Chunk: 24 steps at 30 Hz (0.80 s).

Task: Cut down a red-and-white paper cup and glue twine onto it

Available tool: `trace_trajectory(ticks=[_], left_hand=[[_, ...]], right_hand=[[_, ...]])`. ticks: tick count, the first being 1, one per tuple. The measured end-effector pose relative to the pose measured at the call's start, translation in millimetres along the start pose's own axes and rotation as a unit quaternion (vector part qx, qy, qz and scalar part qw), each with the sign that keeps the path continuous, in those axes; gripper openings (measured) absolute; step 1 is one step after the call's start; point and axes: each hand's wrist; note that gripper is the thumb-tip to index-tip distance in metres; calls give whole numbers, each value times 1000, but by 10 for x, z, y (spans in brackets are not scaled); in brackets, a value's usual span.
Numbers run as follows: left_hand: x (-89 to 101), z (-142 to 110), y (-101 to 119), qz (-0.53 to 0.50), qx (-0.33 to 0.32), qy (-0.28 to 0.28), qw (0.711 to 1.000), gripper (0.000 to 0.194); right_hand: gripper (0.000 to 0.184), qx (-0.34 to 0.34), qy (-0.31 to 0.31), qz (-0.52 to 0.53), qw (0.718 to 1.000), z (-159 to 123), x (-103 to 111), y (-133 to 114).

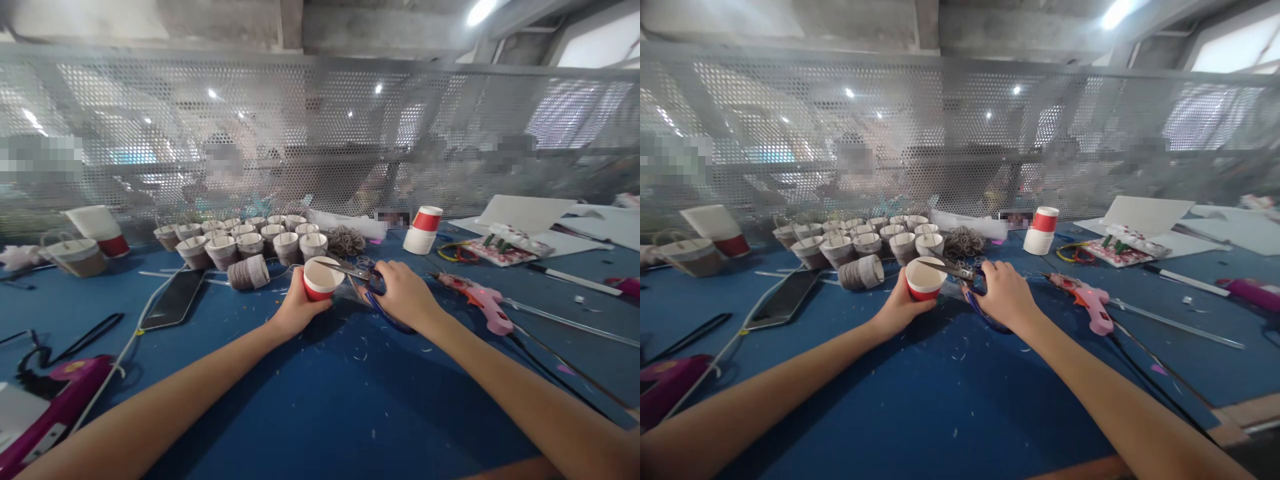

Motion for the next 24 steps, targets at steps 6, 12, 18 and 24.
trace_trajectory(ticks=[6,12,18,24], left_hand=[[-1,-12,34,32,8,14,999,54],[9,-43,63,92,-10,25,995,53],[13,-43,67,112,-20,30,993,54],[5,-41,49,98,-16,26,995,54]], right_hand=[[35,-4,-27,29,999,21,-5,20],[31,7,-69,78,995,29,-4,28],[32,17,-41,62,997,19,23,31],[35,18,-26,34,999,23,25,34]])
Point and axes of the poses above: each hand's wrist, its own z-axis towards the middle knuckle, its own x-axis out of the back of the hand, y = z × x
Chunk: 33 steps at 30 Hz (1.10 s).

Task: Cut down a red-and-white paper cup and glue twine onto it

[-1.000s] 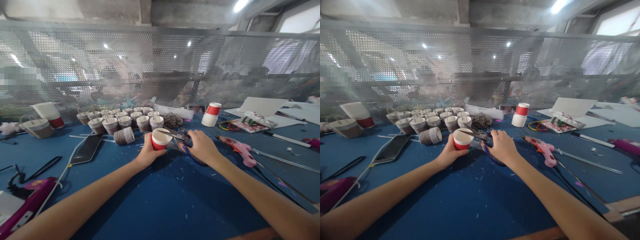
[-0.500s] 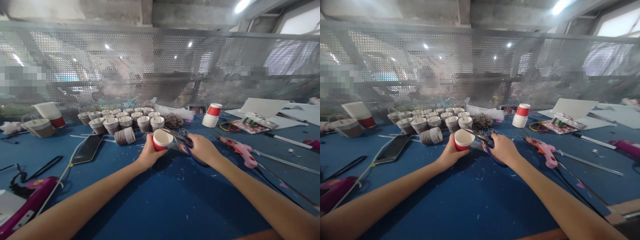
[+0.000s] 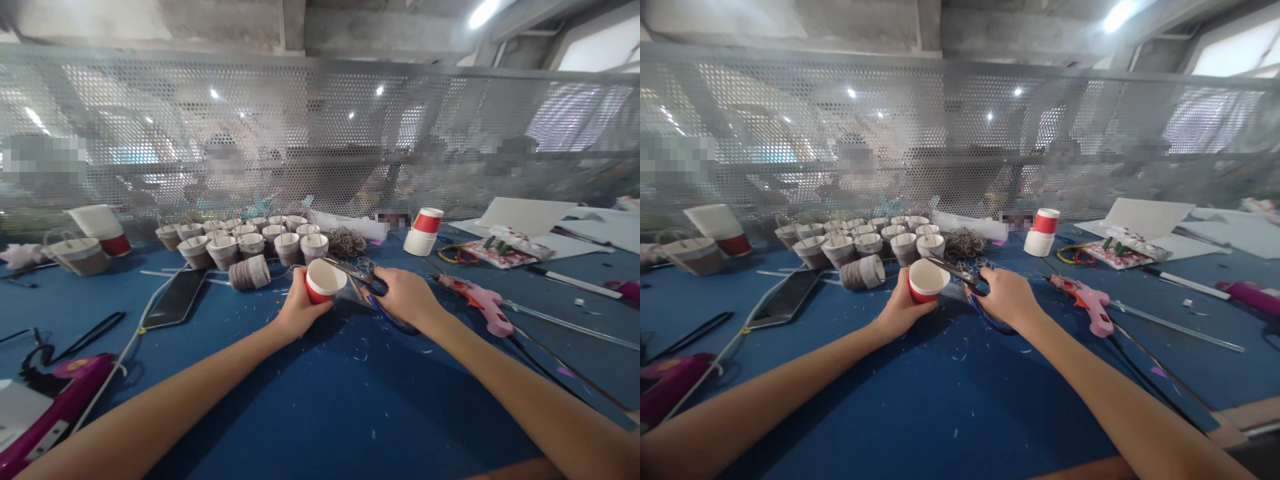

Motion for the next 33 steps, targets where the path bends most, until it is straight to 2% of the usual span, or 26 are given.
trace_trajectory(ticks=[8,11,14,22,29,33], left_hand=[[0,11,21,-41,18,-18,999,55],[-4,25,13,-75,22,-27,997,57],[-5,29,-1,-59,19,-26,998,58],[-8,26,-13,-60,0,-34,998,55],[0,26,-12,-46,-6,-34,998,56],[-1,25,-13,-43,-5,-37,998,57]], right_hand=[[40,-23,-32,-48,998,18,31,14],[39,-27,-33,-25,999,28,24,18],[37,-26,-29,7,999,37,13,28],[41,1,-22,-1,1000,33,-4,58],[36,6,-46,30,998,17,1,20],[34,14,-35,30,999,7,-4,2]])
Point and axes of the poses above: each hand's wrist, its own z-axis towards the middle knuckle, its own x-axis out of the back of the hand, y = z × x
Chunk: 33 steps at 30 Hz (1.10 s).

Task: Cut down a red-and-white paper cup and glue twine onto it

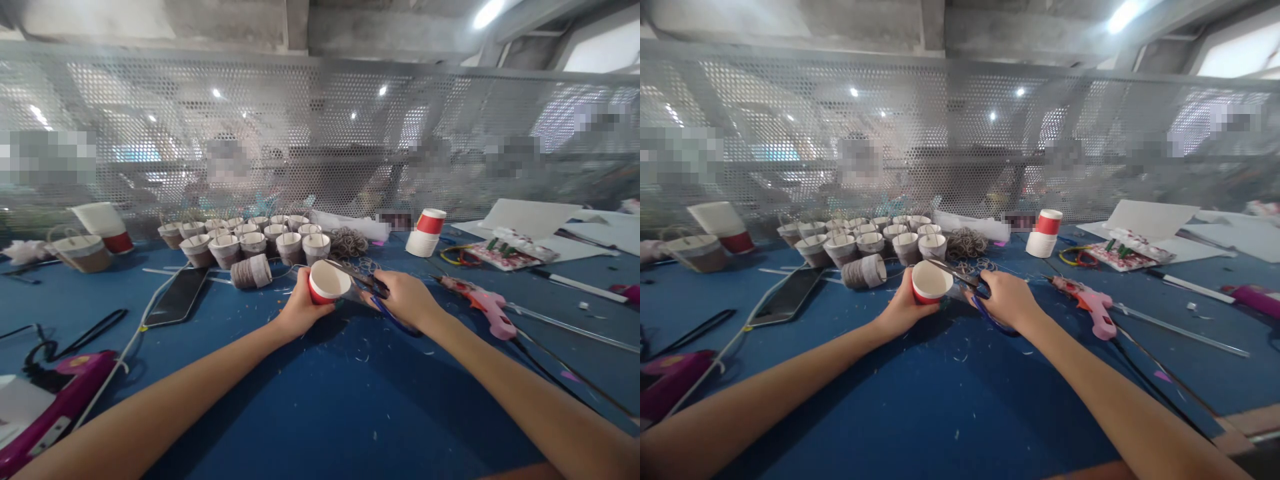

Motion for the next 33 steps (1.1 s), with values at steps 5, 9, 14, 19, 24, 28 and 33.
trace_trajectory(ticks=[5,9,14,19,24,28,33], left_hand=[[0,2,-6,-1,3,-1,1000,58],[-2,6,1,-7,10,5,1000,57],[-3,6,4,-2,11,18,1000,56],[0,7,-29,-17,-8,9,1000,56],[1,10,-33,-8,-14,5,1000,57],[-7,15,-30,-3,-12,10,1000,58],[-14,18,-29,3,-9,14,1000,57]], right_hand=[[33,-6,0,-23,1000,3,-10,21],[35,-24,-1,-11,1000,13,5,17],[38,-28,-14,33,999,19,34,-5],[34,-16,-28,32,999,17,17,4],[27,1,-17,35,999,13,-12,18],[26,2,-13,34,999,4,-21,16],[30,0,-12,34,999,-6,-32,-2]])
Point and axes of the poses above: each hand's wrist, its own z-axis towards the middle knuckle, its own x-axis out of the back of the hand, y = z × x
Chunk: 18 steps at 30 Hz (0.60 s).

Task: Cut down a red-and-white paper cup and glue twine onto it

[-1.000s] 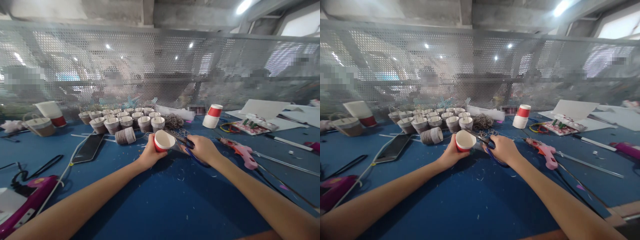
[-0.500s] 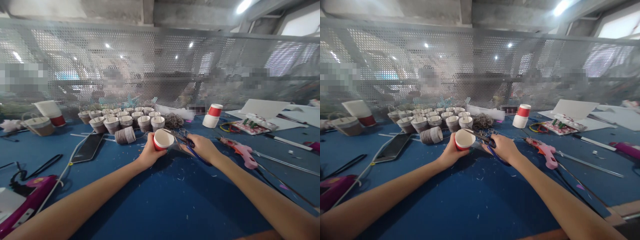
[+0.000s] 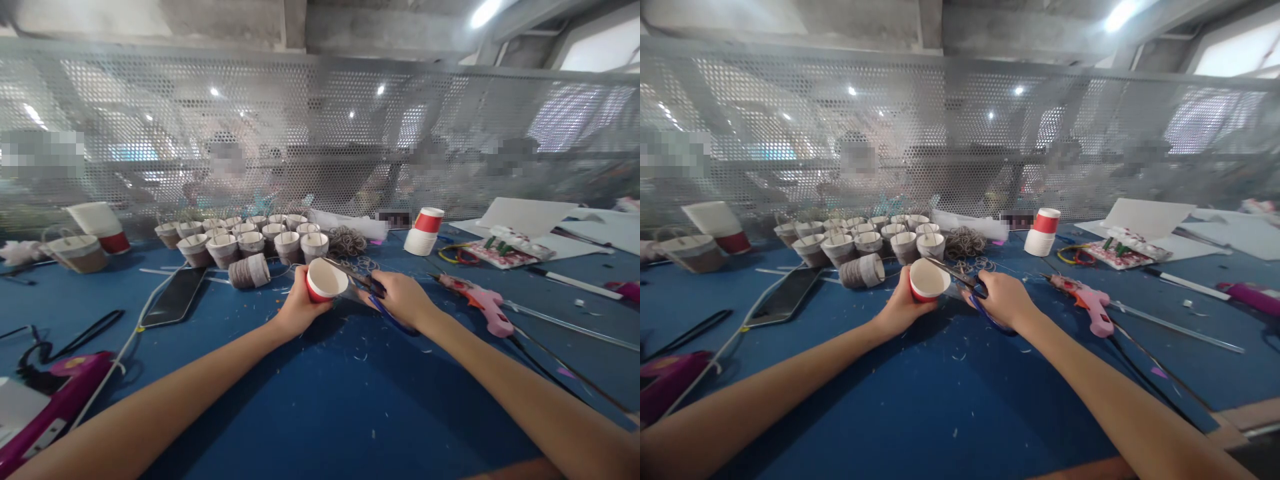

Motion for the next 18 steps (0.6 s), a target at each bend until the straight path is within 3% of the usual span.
trace_trajectory(ticks=[8,13,18], left_hand=[[1,-3,7,4,-1,6,1000,57],[5,1,-25,9,5,15,1000,57],[8,1,-46,-3,-10,29,1000,57]], right_hand=[[37,-29,-2,-53,998,12,0,-5],[37,-52,-3,-6,999,16,58,-25],[37,-34,-18,13,999,25,53,1]])
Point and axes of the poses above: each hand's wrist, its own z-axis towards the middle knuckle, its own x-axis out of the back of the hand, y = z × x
